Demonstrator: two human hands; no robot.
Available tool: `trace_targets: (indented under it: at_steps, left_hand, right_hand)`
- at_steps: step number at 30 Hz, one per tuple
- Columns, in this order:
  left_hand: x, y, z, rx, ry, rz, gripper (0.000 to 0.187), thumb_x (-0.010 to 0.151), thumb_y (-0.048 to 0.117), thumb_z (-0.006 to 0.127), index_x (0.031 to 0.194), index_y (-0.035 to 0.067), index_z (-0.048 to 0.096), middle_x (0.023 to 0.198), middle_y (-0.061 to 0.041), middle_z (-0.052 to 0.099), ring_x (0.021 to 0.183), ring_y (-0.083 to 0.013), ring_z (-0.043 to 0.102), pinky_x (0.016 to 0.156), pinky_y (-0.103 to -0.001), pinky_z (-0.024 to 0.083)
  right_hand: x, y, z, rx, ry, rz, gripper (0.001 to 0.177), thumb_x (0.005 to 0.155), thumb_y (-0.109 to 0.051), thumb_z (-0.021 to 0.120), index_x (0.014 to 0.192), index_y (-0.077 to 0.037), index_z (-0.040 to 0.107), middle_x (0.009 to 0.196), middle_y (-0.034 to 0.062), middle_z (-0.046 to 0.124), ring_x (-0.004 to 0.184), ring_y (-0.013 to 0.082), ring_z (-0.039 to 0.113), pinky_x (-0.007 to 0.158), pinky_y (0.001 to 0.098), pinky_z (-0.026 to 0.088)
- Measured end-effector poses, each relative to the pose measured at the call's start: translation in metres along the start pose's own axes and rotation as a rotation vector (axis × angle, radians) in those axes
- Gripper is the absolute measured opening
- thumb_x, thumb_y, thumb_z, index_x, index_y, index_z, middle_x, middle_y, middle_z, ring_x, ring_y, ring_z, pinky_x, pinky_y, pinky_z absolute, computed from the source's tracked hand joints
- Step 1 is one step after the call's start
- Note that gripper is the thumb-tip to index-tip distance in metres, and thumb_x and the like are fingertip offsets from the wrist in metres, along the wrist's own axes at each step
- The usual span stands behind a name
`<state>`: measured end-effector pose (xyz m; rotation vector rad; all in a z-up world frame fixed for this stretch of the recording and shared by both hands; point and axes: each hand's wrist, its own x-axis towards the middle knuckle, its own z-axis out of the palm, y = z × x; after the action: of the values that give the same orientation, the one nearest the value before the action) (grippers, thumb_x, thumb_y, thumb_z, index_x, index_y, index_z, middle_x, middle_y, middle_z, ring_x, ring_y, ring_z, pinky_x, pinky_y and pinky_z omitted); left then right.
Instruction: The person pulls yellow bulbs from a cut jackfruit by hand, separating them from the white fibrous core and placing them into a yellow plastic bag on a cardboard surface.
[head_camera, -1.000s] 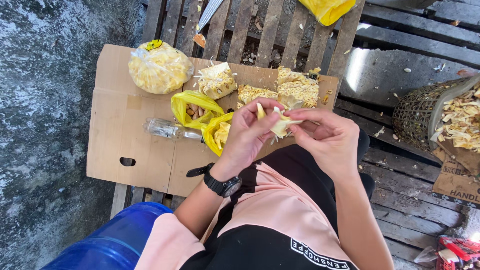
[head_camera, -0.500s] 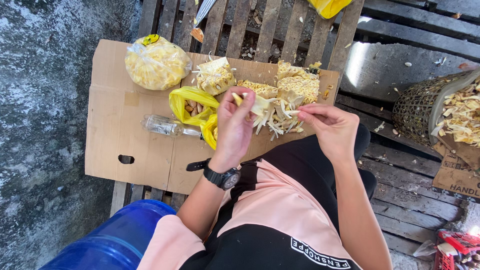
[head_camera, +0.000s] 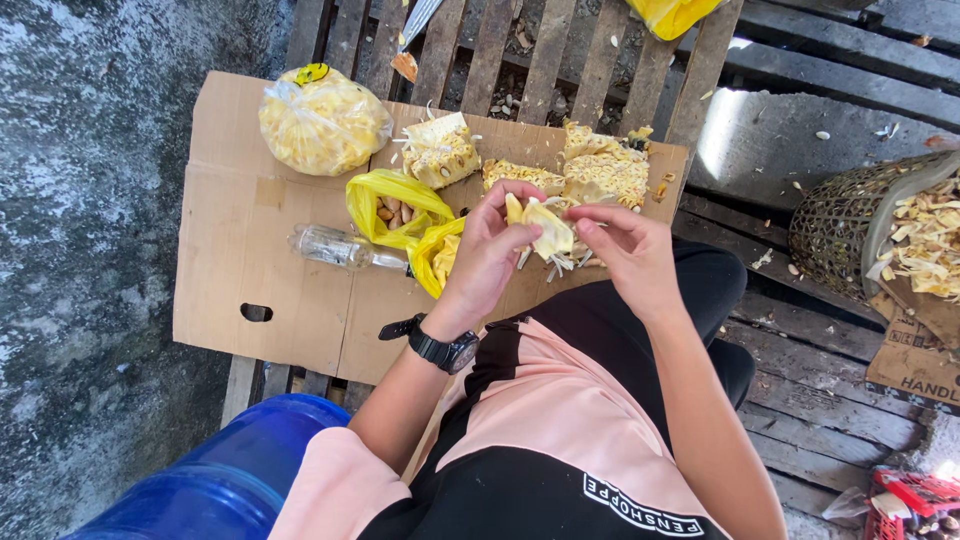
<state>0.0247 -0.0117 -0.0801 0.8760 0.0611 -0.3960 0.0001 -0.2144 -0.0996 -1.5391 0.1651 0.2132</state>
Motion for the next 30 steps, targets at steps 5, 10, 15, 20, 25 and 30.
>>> trace_targets:
  at_steps: [5,10,15,20,25,30]
  left_hand:
    - [-0.003,0.002,-0.014,0.234,-0.03,0.038,0.039,0.089,-0.008,0.064,0.126,0.004,0.059,0.11,-0.001,0.058,0.1,-0.0093,0.058,0.085,-0.025,0.051]
    - [-0.016,0.007,-0.077,0.453,0.244,-0.003,0.041,0.088,-0.005,0.065,0.128,0.004,0.063,0.108,-0.006,0.063,0.09,-0.0122,0.063,0.073,-0.025,0.052]
    - [-0.038,0.012,-0.111,0.221,0.337,0.054,0.05,0.09,-0.004,0.049,0.138,-0.002,0.064,0.128,-0.01,0.062,0.094,-0.0138,0.063,0.083,-0.026,0.055]
    - [-0.038,0.003,-0.102,-0.008,0.271,-0.033,0.041,0.094,-0.006,0.054,0.135,-0.004,0.06,0.125,-0.011,0.064,0.104,-0.0178,0.066,0.093,-0.032,0.057]
    - [-0.032,0.006,-0.066,0.105,0.199,0.034,0.037,0.097,-0.004,0.061,0.134,-0.004,0.063,0.123,-0.011,0.071,0.114,-0.0157,0.068,0.1,-0.027,0.055]
    - [-0.024,0.013,-0.005,0.512,0.09,0.142,0.031,0.092,-0.003,0.073,0.123,-0.002,0.07,0.116,-0.007,0.074,0.094,-0.0112,0.069,0.084,-0.026,0.057]
  right_hand:
    - [-0.005,-0.031,0.016,-0.064,-0.092,0.046,0.018,0.089,-0.005,0.077,0.106,0.002,0.075,0.097,0.003,0.075,0.086,0.0096,0.068,0.077,0.0245,0.055]
    - [0.001,-0.007,0.041,-0.488,-0.12,0.006,0.017,0.088,-0.011,0.079,0.099,0.001,0.076,0.084,0.0106,0.075,0.071,0.0193,0.067,0.067,0.0321,0.053]
    - [0.016,0.057,0.087,-0.7,-0.223,-0.255,0.014,0.082,-0.005,0.078,0.094,0.002,0.075,0.088,0.0202,0.071,0.08,0.0365,0.069,0.073,0.0426,0.053]
    - [0.024,0.093,0.13,-0.63,-0.316,-0.293,0.023,0.077,-0.002,0.075,0.099,0.002,0.073,0.092,0.0216,0.072,0.086,0.0402,0.07,0.077,0.046,0.054]
    - [0.012,0.054,0.113,-0.486,-0.264,-0.115,0.016,0.092,-0.004,0.071,0.107,0.002,0.071,0.091,0.0209,0.072,0.082,0.0333,0.071,0.074,0.0398,0.054]
    - [-0.02,-0.025,0.056,-0.001,0.063,-0.211,0.018,0.103,0.002,0.063,0.12,0.005,0.07,0.101,0.0103,0.068,0.085,0.0115,0.066,0.074,0.0256,0.054]
